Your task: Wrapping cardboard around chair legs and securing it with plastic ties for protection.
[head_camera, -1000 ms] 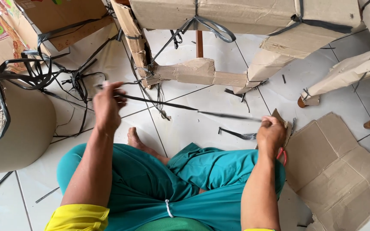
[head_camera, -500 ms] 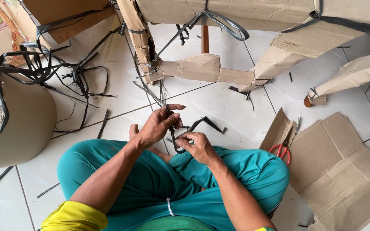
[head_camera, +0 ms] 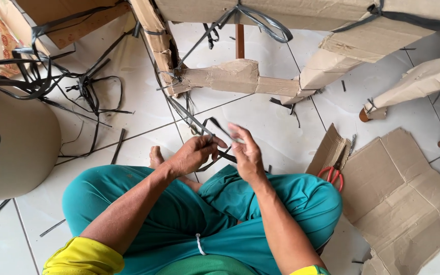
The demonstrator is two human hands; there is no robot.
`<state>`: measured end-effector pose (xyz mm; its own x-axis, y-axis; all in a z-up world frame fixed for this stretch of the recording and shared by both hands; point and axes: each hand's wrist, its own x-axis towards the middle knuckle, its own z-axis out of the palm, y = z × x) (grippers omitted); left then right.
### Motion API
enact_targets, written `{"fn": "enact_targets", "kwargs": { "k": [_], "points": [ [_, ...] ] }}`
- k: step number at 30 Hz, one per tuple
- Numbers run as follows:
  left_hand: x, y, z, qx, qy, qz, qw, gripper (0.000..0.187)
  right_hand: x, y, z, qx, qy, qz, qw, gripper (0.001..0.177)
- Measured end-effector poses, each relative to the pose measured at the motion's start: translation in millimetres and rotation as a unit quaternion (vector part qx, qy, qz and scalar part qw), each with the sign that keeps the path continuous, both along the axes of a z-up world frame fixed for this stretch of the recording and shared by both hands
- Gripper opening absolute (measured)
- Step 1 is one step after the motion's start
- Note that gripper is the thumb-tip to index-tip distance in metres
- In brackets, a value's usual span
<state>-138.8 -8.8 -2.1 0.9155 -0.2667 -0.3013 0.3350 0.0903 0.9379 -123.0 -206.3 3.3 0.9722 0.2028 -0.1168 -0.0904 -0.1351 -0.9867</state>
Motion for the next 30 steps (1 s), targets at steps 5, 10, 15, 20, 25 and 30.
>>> {"fn": "enact_targets", "kwargs": {
  "k": [5, 10, 15, 20, 25, 30],
  "points": [
    [4, 4, 13, 0.073, 0.003, -0.116, 0.991, 0.021, 3, 0, 4, -0.075, -0.128, 0.186, 0.971, 0.049],
    [4, 5, 34, 0.114, 0.036, -0.142, 0.983, 0.023, 4, -2, 16, -0.045, -0.096, 0.212, 0.972, 0.034],
    [4, 6, 37, 0.086, 0.052, -0.154, 0.983, 0.033, 5, -7, 10, -0.021, -0.056, 0.193, 0.979, 0.016],
    [8, 10, 7, 0.237, -0.087, -0.037, 0.967, 0.044, 11, -26, 1, -0.059, -0.012, 0.114, 0.992, 0.027],
    [16, 37, 5, 0.498, -0.152, -0.006, 0.854, 0.013, 24, -74, 17, -0.078, 0.026, 0.112, 0.990, 0.019],
    [17, 99, 16, 0.547, -0.110, 0.122, 0.821, 0.016, 31, -139, 7, -0.051, 0.073, 0.030, 0.996, 0.024]
  ]
}}
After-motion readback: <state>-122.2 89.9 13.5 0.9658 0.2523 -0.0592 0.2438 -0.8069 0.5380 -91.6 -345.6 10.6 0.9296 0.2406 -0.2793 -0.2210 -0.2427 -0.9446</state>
